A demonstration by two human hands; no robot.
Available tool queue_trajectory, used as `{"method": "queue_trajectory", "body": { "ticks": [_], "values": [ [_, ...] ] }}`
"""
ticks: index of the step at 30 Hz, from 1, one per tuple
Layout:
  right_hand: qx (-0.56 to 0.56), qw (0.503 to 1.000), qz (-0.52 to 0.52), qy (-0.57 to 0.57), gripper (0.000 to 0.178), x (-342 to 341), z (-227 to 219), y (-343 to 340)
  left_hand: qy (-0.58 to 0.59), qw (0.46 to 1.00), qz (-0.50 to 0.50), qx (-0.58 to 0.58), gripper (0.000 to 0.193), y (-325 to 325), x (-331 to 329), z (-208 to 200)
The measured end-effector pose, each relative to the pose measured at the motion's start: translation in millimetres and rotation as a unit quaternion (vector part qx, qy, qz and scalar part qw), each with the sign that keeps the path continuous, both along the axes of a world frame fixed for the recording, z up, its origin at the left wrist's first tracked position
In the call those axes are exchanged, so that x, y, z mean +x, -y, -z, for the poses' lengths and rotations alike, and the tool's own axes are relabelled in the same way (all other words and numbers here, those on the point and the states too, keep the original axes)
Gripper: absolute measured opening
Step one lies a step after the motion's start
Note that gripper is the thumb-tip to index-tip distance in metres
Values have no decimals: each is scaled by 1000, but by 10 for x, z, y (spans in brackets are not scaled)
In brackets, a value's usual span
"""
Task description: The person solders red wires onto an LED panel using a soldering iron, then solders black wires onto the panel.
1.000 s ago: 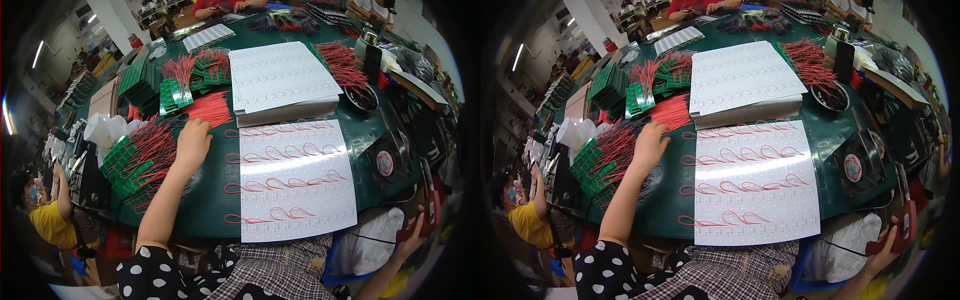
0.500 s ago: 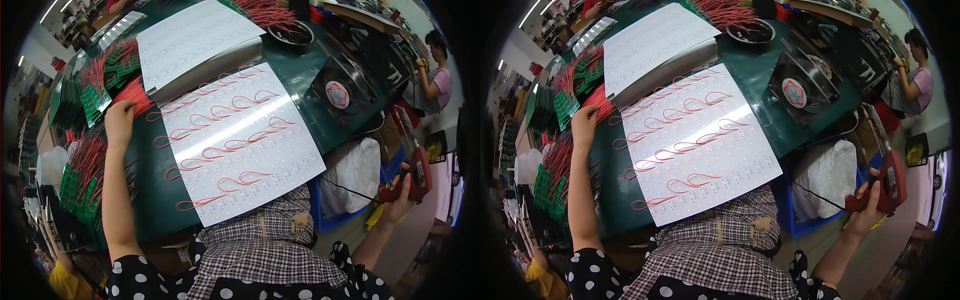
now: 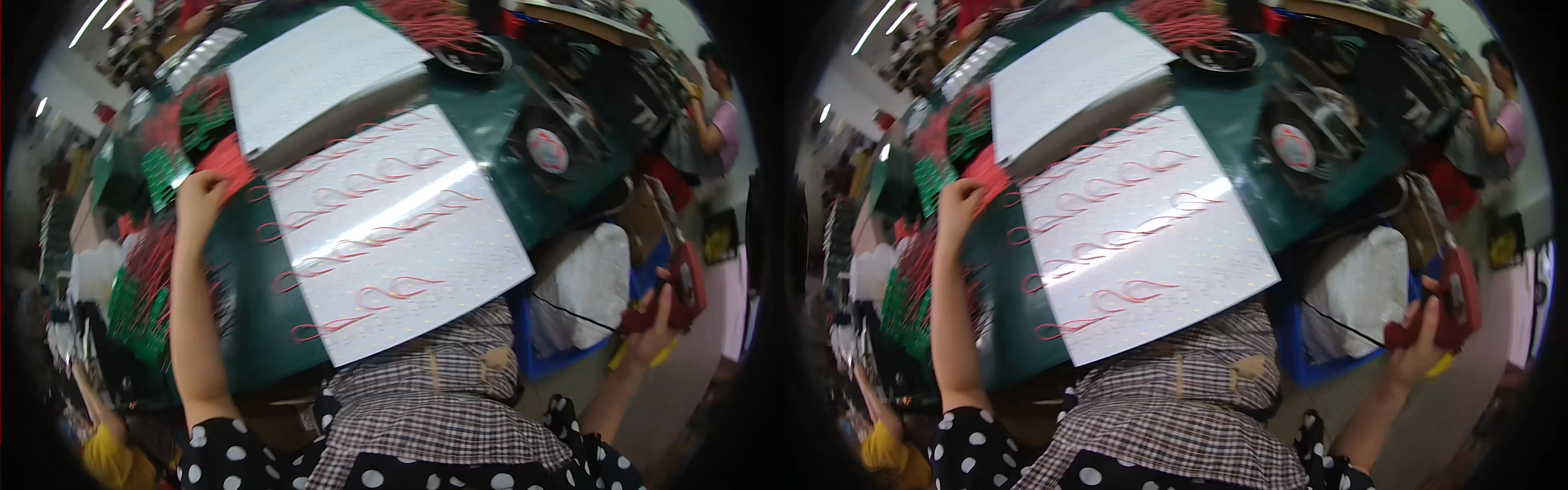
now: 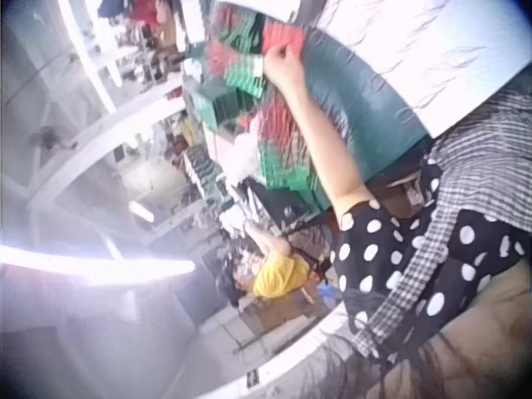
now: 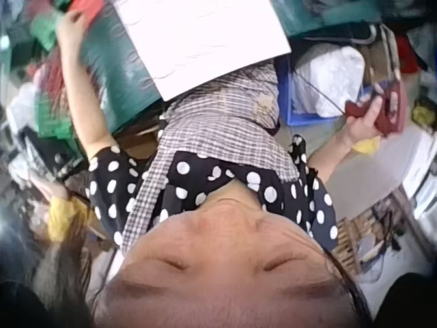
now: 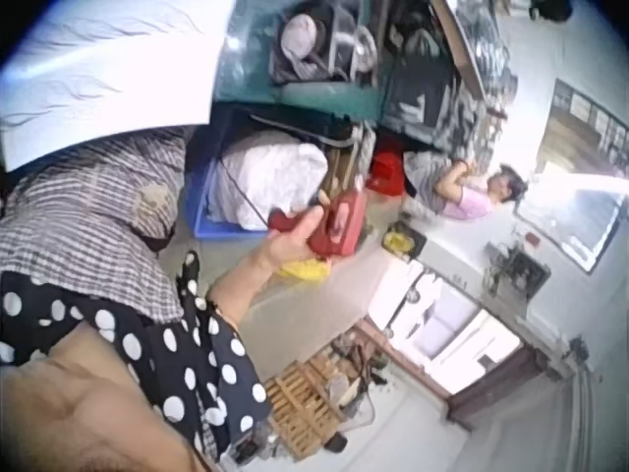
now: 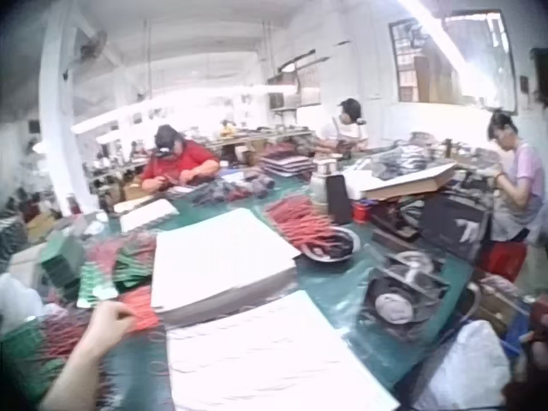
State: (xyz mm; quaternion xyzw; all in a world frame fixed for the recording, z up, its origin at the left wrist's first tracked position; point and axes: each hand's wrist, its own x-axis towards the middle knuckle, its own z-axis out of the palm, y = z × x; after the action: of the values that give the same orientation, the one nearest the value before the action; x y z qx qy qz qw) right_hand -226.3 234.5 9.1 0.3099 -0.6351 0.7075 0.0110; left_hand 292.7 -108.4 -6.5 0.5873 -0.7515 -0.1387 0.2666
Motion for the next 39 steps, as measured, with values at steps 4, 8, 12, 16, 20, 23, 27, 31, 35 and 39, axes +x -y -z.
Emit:
{"method": "queue_trajectory", "body": {
  "ticks": [4, 8, 12, 16, 20, 23, 27, 31, 35, 39],
  "values": [
    [28, 999, 23, -25, 39, -79, -8, -172, -26, 998, -24, 48, 15, 125, -106, 125],
    [47, 998, 3, -37, 38, -46, -54, -113, -18, 998, -40, 36, 12, 51, -13, 96],
    [61, 998, 18, -26, 37, 7, -96, -167, -139, 983, -32, 118, 10, -122, -300, -126],
    [-31, 997, -48, 41, 38, 210, -16, -191, -162, 966, 136, 149, 5, -880, -1216, -491],
    [32, 978, -196, 69, 47, 712, 97, -179, -103, 940, 250, 207, 5, -1530, -1866, -373],
    [157, 917, -309, 199, 52, 943, 211, -420, -71, 942, 303, 125, 7, -1684, -2052, -165],
    [247, 864, -349, 265, 52, 1105, 206, -487, -46, 949, 309, 44, 8, -1833, -2150, 28],
    [256, 856, -360, 270, 55, 1120, 263, -455, -67, 949, 294, 90, 6, -1845, -2232, 40],
    [195, 865, -367, 281, 54, 1061, 289, -418, -63, 952, 290, 71, 4, -1730, -2311, 32],
    [184, 856, -382, 295, 57, 1019, 275, -410, -27, 951, 289, 104, 4, -1714, -2354, 4]
  ]
}}
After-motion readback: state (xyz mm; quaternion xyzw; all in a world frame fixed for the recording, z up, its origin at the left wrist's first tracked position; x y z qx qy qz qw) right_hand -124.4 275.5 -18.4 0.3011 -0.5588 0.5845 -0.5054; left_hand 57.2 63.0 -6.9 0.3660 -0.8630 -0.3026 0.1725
